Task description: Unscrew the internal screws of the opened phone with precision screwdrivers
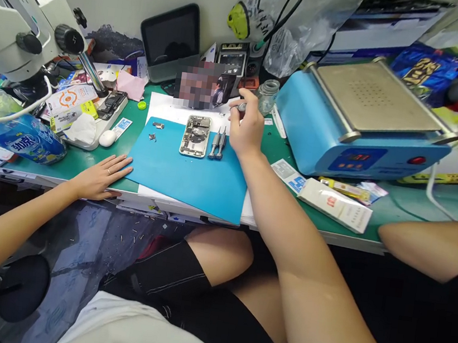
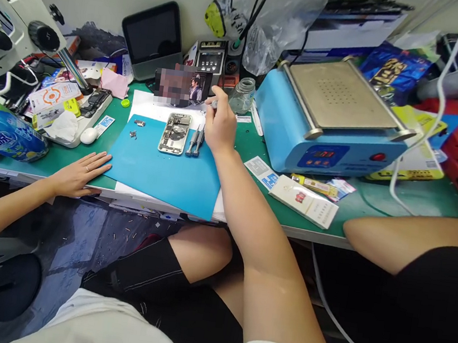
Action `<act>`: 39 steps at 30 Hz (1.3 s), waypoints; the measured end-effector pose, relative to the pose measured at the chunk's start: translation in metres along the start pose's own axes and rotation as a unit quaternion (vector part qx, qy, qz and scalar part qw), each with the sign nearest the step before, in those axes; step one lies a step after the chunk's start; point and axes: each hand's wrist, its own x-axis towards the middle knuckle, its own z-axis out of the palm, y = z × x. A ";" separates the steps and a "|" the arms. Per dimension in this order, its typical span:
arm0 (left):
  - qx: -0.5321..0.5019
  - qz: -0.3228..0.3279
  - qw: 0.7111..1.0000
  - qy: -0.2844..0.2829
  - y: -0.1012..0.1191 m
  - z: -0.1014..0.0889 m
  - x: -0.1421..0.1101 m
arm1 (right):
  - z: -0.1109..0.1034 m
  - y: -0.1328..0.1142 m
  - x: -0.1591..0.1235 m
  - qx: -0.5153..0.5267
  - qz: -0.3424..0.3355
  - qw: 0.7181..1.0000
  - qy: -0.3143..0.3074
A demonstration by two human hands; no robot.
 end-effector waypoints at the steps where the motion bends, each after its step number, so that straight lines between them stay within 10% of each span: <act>1: 0.002 -0.001 1.000 0.001 0.000 0.000 0.000 | 0.000 0.000 0.000 0.005 -0.004 1.000 0.001; 39: 0.011 0.011 1.000 0.012 0.004 -0.002 -0.005 | -0.006 -0.033 -0.012 0.114 0.016 0.993 0.036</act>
